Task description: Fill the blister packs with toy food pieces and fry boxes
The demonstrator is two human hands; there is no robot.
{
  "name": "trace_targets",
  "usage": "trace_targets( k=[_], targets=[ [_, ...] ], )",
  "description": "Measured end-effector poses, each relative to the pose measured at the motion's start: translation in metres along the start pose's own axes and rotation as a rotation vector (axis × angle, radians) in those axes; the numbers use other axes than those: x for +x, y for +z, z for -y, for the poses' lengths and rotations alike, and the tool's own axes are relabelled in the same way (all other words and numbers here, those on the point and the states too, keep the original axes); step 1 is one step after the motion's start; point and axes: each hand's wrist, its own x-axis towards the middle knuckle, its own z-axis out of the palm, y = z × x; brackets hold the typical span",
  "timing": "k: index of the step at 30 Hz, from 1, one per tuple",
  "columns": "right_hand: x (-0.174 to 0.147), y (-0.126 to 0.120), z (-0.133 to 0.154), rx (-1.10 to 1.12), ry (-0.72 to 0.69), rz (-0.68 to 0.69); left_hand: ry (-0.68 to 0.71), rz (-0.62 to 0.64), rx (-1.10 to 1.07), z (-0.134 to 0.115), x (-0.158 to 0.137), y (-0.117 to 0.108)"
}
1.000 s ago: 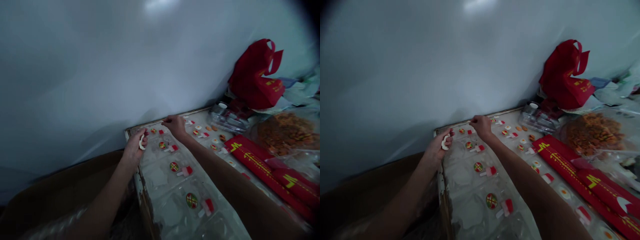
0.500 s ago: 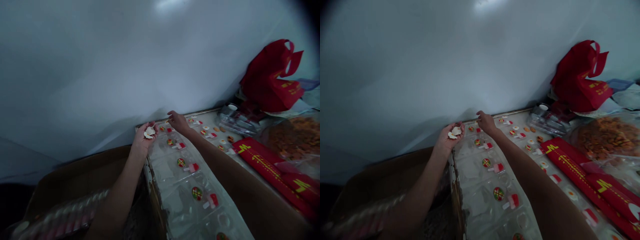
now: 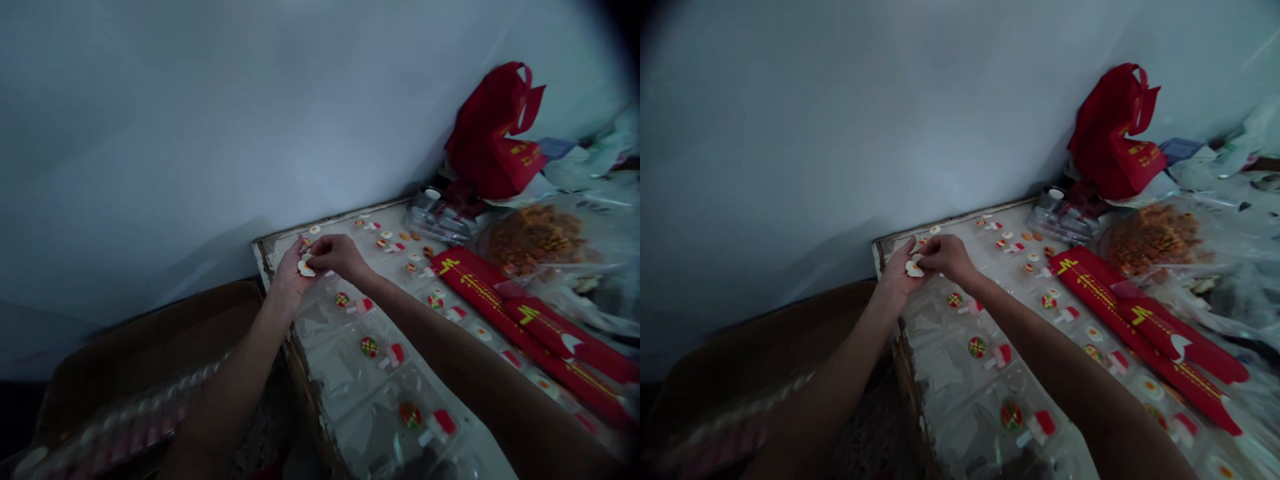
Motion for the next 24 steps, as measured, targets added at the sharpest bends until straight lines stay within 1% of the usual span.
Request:
trace_targets(
  k=[2, 3, 4, 6, 7, 8, 10, 13, 15, 17, 19, 20, 21, 22, 24],
  targets=[
    [0.006, -0.015, -0.002, 0.198, 0.071, -0.031, 0.019, -0.042, -0.009, -0.004, 0.002, 0.002],
    [0.009, -0.024, -0.004, 0.24, 0.077, -0.076, 0.028, -0.052, -0.027, -0.009, 0.002, 0.001],
    [0.01, -0.033, -0.006, 0.231, 0.069, -0.14, 0.042, -0.055, -0.049, -0.016, 0.001, -0.001],
    [0.009, -0.049, -0.014, 0.066, 0.046, -0.269, 0.088, -0.065, -0.084, -0.031, -0.004, -0.011],
    [0.007, -0.055, -0.019, -0.069, 0.04, -0.302, 0.118, -0.072, -0.088, -0.038, -0.006, -0.018],
    [0.004, -0.057, -0.026, -0.221, 0.028, -0.305, 0.143, -0.079, -0.082, -0.044, -0.01, -0.025],
    [-0.002, -0.054, -0.038, -0.533, -0.031, -0.219, 0.177, -0.058, -0.053, -0.051, -0.015, -0.035],
    [-0.009, -0.039, -0.051, -0.918, -0.182, -0.036, 0.168, 0.043, -0.041, -0.045, -0.02, -0.037],
    [-0.009, -0.03, -0.053, -1.095, -0.264, 0.042, 0.16, 0.117, -0.051, -0.036, -0.021, -0.032],
    [-0.008, -0.026, -0.051, -1.198, -0.332, 0.123, 0.15, 0.183, -0.058, -0.028, -0.02, -0.026],
    [-0.008, -0.027, -0.047, -1.225, -0.37, 0.19, 0.143, 0.228, -0.061, -0.023, -0.02, -0.023],
    [-0.01, -0.028, -0.044, -1.208, -0.359, 0.181, 0.14, 0.239, -0.06, -0.022, -0.021, -0.023],
    [-0.012, -0.03, -0.041, -1.161, -0.328, 0.133, 0.135, 0.242, -0.057, -0.02, -0.021, -0.023],
    [-0.016, -0.031, -0.038, -1.081, -0.282, 0.05, 0.127, 0.242, -0.052, -0.019, -0.021, -0.024],
    [-0.025, -0.031, -0.029, -0.854, -0.213, -0.125, 0.095, 0.243, -0.038, -0.014, -0.021, -0.025]
  ],
)
